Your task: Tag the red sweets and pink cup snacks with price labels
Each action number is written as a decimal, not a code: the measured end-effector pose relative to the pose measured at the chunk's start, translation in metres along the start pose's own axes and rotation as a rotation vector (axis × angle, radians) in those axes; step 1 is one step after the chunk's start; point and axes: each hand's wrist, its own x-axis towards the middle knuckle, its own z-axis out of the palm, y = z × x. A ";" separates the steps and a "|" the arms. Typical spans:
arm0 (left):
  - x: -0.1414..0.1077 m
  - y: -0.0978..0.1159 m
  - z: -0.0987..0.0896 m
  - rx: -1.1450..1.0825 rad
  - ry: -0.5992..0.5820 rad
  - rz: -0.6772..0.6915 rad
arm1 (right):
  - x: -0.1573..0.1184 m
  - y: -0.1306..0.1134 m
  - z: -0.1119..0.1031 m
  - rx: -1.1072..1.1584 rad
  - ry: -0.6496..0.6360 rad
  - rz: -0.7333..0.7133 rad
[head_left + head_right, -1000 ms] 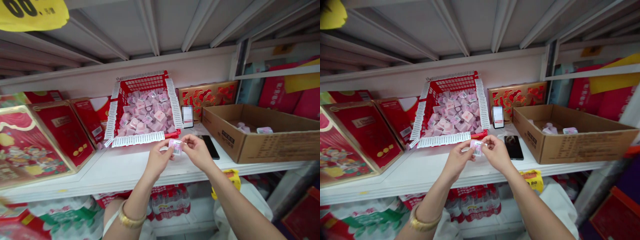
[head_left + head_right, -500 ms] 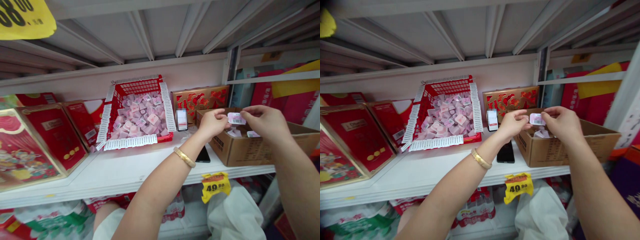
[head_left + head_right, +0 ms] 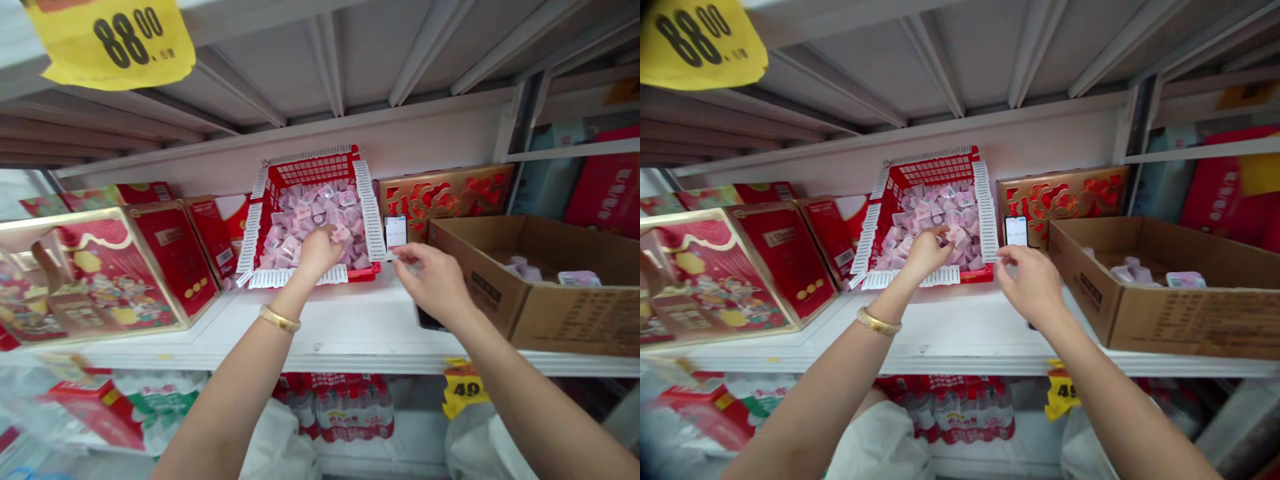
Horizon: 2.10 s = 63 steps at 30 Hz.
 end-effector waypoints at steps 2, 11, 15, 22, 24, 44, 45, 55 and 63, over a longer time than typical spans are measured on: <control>0.003 -0.018 -0.002 0.167 -0.040 -0.003 | -0.004 -0.011 0.028 0.012 -0.097 0.023; 0.001 -0.024 0.003 0.351 -0.307 0.056 | -0.013 -0.015 0.090 0.039 -0.256 0.083; 0.003 -0.027 0.000 0.200 -0.234 0.049 | -0.007 -0.016 0.093 0.068 -0.242 0.081; -0.041 -0.022 -0.003 -0.693 0.112 -0.157 | -0.015 -0.021 0.091 0.302 -0.061 0.000; -0.068 -0.017 0.000 -1.052 0.026 -0.319 | -0.025 -0.024 0.092 0.404 -0.061 0.005; -0.135 -0.025 0.036 -1.582 -0.141 -0.681 | -0.061 -0.015 0.111 0.653 -0.092 0.452; -0.135 -0.025 0.036 -1.563 -0.101 -0.694 | -0.058 -0.013 0.111 0.638 -0.078 0.458; -0.134 -0.026 0.039 -1.527 -0.015 -0.711 | -0.022 -0.011 0.125 0.451 -0.082 0.489; -0.136 -0.027 0.040 -1.512 -0.037 -0.683 | -0.021 -0.007 0.129 0.523 -0.060 0.565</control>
